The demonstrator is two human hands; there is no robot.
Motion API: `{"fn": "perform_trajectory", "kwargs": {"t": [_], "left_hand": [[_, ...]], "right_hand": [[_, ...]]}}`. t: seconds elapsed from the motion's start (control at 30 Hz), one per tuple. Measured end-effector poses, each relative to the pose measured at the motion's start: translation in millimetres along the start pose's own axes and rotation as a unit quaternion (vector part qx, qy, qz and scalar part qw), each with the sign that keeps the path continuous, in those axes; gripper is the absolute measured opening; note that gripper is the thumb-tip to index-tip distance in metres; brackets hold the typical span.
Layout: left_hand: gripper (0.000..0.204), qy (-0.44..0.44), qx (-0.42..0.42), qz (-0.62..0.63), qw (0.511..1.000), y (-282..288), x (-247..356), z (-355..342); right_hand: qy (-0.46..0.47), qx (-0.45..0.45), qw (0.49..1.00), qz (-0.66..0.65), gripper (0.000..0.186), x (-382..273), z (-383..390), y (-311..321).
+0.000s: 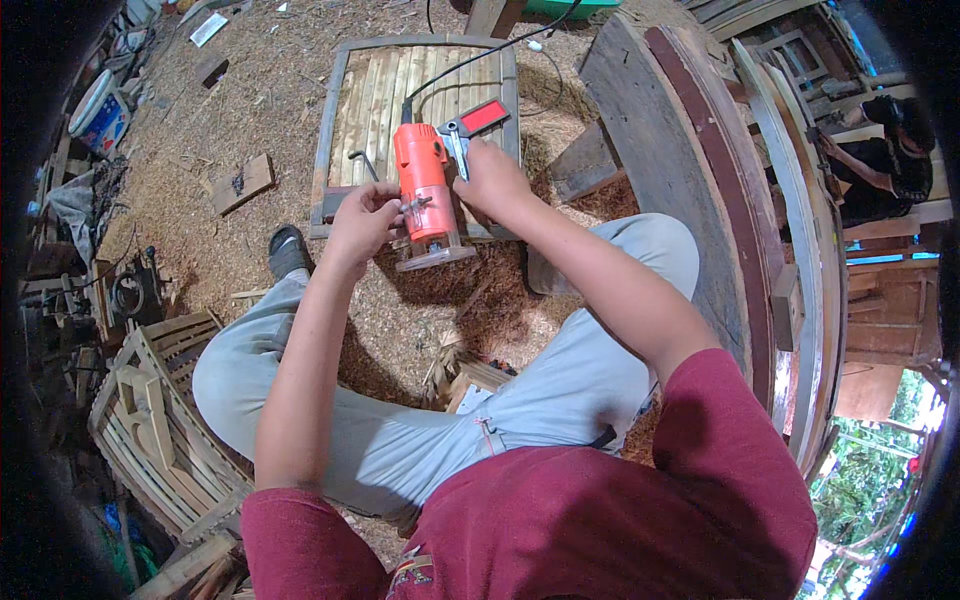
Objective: The person adjusts a red power router by hand and using a wrench and a small rod while sitting in a woodworking shop. They turn the tool over, manipulate the clear plastic base, and work on the collet area.
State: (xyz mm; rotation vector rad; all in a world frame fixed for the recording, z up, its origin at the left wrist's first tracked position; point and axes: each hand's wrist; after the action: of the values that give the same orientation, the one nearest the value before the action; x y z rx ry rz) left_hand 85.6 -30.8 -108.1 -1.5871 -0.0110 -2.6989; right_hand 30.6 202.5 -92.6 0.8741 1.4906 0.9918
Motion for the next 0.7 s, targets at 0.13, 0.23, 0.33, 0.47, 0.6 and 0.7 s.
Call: {"fn": "perform_trajectory", "kwargs": {"t": [0.13, 0.23, 0.33, 0.47, 0.6, 0.7], "left_hand": [[0.026, 0.007, -0.003, 0.014, 1.0, -4, 5, 4], [0.028, -0.014, -0.015, 0.005, 1.0, -7, 9, 5], [0.029, -0.025, -0.006, 0.008, 1.0, -9, 9, 8], [0.03, -0.05, -0.001, -0.001, 0.999, -16, 10, 8], [0.031, -0.065, -0.006, -0.015, 0.998, -24, 19, 11], [0.031, -0.066, 0.01, -0.023, 0.998, -17, 20, 19]], "right_hand": [[-0.007, -0.021, 1.0, -0.002, 0.036, -3, -4, 5], [-0.012, -0.034, 0.999, 0.01, 0.03, -1, -9, 5], [-0.039, -0.068, 0.997, 0.015, 0.028, -3, -16, 8], [-0.093, -0.137, 0.986, -0.034, 0.03, 11, -36, 15], [-0.186, -0.165, 0.936, -0.249, 0.03, 34, -42, 26], [-0.183, -0.151, 0.899, -0.369, 0.024, 9, -29, 55]]}}
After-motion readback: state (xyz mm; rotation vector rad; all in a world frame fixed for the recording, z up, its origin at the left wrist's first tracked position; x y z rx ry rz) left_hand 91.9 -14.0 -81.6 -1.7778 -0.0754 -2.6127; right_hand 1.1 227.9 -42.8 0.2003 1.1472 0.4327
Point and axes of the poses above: each hand's wrist, its own z-axis away from the middle knuckle, its own y-axis out of the back of the hand, x = y × z, and after that the axes turned 8 degrees about x, right-handed
